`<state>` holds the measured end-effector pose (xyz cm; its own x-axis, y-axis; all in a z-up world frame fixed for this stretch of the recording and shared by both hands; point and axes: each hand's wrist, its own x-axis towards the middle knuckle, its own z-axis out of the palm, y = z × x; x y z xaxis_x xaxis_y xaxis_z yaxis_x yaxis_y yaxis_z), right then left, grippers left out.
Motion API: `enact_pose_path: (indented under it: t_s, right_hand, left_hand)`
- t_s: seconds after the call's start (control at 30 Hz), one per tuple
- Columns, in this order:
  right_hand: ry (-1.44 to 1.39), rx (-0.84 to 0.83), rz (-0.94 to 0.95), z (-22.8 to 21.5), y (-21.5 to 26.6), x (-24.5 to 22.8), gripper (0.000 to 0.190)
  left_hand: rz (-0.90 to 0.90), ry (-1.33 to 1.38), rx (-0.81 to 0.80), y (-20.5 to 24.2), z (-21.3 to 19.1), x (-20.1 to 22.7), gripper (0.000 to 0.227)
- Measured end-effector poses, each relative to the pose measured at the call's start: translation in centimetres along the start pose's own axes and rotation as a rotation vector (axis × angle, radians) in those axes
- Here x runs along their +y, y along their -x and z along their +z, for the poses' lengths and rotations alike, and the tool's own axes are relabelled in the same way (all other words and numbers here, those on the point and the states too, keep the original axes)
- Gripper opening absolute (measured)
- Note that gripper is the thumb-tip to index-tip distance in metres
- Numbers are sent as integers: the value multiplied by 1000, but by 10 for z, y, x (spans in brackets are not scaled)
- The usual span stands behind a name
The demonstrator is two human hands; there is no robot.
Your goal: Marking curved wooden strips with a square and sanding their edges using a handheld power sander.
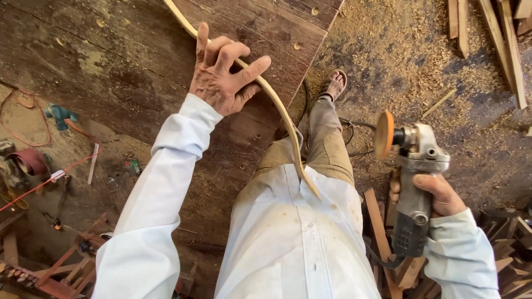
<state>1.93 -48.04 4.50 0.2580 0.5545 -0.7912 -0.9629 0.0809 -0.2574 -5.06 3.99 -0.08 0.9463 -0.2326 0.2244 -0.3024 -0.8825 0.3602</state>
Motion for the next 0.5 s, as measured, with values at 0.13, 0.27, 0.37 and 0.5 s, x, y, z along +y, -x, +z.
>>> enact_pose_path:
  t_s: [0.13,0.27,0.37,0.5]
  right_hand:
    - [117,37,43,10,-10,3,52]
    - [230,-27,83,16,-25,8,55]
    - [240,-52,134,33,-36,15,62]
    - [238,-52,241,36,-59,34,53]
  left_hand:
    - [15,16,39,-9,4,-3,45]
    - [43,5,80,-8,7,1,54]
    - [46,-44,113,-11,14,8,67]
    - [26,-70,163,-14,20,11,70]
